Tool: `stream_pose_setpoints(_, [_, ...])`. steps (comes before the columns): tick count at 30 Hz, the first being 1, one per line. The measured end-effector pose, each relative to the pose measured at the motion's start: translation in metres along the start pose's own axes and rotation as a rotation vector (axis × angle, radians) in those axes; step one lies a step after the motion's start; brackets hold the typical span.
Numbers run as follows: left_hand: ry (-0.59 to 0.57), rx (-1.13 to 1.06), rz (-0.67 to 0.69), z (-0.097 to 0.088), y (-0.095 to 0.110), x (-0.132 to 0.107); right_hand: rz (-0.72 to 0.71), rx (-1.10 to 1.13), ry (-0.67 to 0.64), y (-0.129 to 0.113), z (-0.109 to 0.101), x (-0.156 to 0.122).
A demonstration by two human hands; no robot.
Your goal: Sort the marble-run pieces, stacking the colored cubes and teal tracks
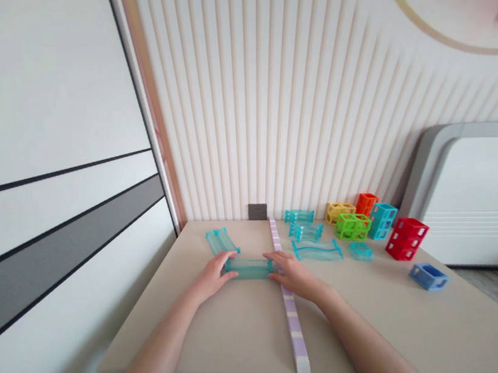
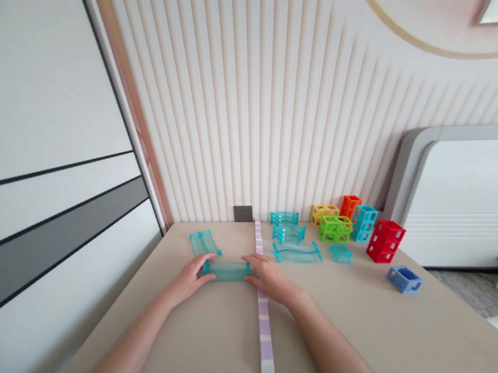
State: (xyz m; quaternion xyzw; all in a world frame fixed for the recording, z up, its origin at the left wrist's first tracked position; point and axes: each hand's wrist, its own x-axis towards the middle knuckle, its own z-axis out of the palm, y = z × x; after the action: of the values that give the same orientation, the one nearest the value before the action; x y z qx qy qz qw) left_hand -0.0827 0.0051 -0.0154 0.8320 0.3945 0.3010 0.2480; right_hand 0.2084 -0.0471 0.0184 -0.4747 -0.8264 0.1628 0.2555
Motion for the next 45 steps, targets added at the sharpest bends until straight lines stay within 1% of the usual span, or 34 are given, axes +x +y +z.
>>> stream_pose_setpoints(5, [0.020, -0.006, -0.062, -0.007, -0.005, -0.005, 0.041, 0.002, -0.009, 0.008, 0.003, -0.002])
stream_pose_setpoints(8, [-0.005, 0.012, -0.112, -0.010, -0.007, -0.008, 0.057, -0.004, -0.018, 0.009, 0.003, -0.002])
stream_pose_setpoints(11, [-0.032, -0.015, -0.137, -0.012, -0.006, -0.008, 0.079, -0.005, -0.028, 0.006, 0.001, -0.001])
stream_pose_setpoints(18, [-0.024, -0.081, -0.134, -0.013, 0.001, -0.007, 0.076, 0.001, 0.004, 0.007, 0.002, -0.001])
stream_pose_setpoints(23, [-0.011, -0.115, -0.130, -0.012, -0.004, -0.007, 0.061, -0.007, 0.009, 0.011, 0.007, 0.000])
stream_pose_setpoints(28, [-0.009, -0.167, -0.131, -0.011, -0.009, -0.008, 0.066, -0.024, 0.007, 0.011, 0.008, 0.000])
stream_pose_setpoints(45, [-0.018, -0.160, -0.132, -0.011, -0.008, -0.007, 0.064, -0.028, 0.006, 0.011, 0.009, 0.001])
